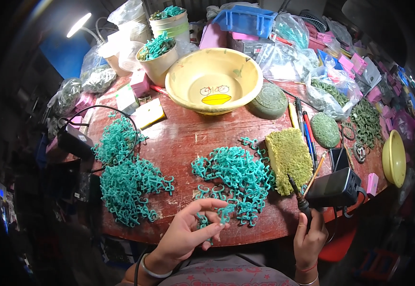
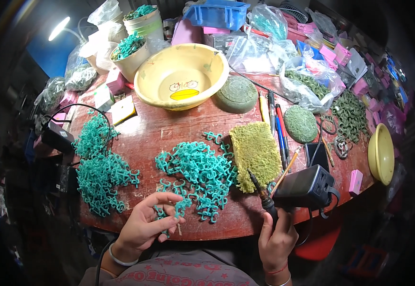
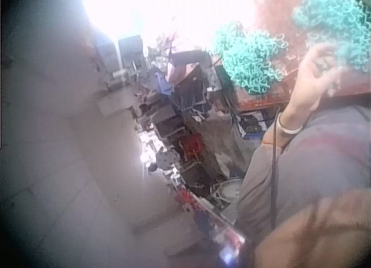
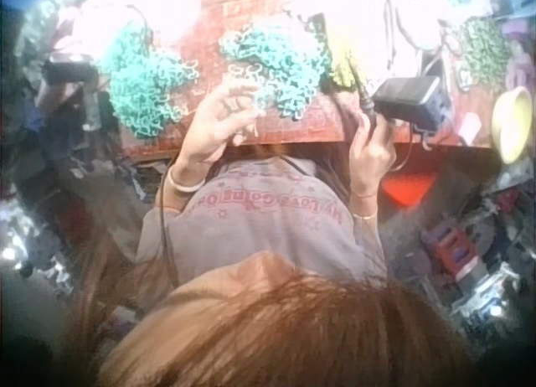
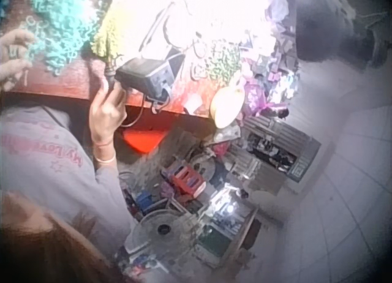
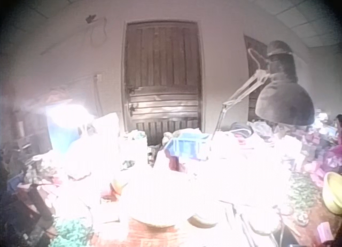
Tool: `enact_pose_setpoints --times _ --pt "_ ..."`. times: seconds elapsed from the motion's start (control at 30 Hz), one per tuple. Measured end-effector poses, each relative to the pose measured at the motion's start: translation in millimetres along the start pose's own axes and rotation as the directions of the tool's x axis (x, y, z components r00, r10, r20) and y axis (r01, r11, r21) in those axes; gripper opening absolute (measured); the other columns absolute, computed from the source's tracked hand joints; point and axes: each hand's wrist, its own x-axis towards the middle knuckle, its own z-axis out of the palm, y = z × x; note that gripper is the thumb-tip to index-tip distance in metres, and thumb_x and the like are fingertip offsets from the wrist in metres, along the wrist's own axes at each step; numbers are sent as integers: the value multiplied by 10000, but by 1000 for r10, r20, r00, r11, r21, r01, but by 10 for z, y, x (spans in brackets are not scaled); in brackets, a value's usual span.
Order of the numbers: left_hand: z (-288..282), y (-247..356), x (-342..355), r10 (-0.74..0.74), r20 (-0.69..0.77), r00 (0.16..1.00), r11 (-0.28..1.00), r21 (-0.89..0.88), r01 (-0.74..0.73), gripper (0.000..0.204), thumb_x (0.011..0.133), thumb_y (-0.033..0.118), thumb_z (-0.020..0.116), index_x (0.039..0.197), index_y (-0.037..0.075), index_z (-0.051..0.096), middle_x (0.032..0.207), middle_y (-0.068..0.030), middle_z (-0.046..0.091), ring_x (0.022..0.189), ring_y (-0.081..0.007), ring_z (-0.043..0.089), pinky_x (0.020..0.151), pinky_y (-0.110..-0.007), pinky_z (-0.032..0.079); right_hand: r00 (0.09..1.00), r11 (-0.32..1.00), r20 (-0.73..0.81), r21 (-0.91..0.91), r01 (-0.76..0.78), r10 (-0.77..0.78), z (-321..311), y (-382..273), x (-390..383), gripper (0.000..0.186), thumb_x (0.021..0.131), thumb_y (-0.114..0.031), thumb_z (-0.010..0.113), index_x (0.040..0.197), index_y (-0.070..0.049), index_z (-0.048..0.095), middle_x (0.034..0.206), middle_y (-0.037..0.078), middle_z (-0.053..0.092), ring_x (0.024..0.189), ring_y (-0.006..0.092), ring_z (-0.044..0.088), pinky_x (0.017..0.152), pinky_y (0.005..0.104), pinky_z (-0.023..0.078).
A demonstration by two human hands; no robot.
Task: The person joins small green wax pieces together by melting contact points with a handheld heating tool.
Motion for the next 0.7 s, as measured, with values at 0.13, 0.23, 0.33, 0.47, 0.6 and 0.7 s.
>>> enact_pose_setpoints --times 0.13,0.23,0.33,0.47,0.6,0.7 --pt "-14 -4 36 53 12 999 993 104 -53 468 888 -45 647 1331 14 509 852 -40 552 793 -114 650 443 -167 446 1000 1000 -11 30 -6 6 0 26 -25 200 933 -107 643 1030 62 598 878 216 621 735 414 635 617 417 502" --pt "-34 13 31 50 7 999 995 84 -50 464 905 -36 629 1349 23 509 882 -51 578 768 -94 634 464 -162 451 999 998 4 49 -38 38 -2 23 -24 206 932 -111 646 1029 64 596 884 217 621 734 416 633 619 418 503" --pt "-7 34 -8 101 -10 995 983 158 -98 449 923 -22 613 1358 39 516 928 -56 590 765 -76 620 483 -157 456 999 1000 -26 -5 18 -18 6 17 -5 204 933 -114 646 1024 62 597 871 216 620 726 418 632 619 422 502" --pt "-58 13 47 192 16 981 941 281 -189 433 933 -28 593 1352 58 530 963 -51 569 810 -80 626 486 -156 455 1000 1000 -19 27 -4 5 16 26 -18 198 933 -118 646 1014 56 598 856 212 617 725 415 632 615 425 497" --pt "-34 23 39 120 25 992 973 197 -123 440 934 -20 594 1360 70 525 966 -54 568 822 -83 624 489 -162 457 1000 994 -19 105 -7 9 17 22 -25 171 932 -106 642 1013 39 601 828 193 602 705 387 619 607 401 489" --pt "-25 9 25 29 14 999 992 118 -30 443 936 -10 597 1364 73 520 967 -52 556 800 -80 613 486 -162 451 999 974 14 226 -32 30 8 -67 -22 149 918 -80 647 1010 29 604 806 169 590 668 339 601 595 369 474"
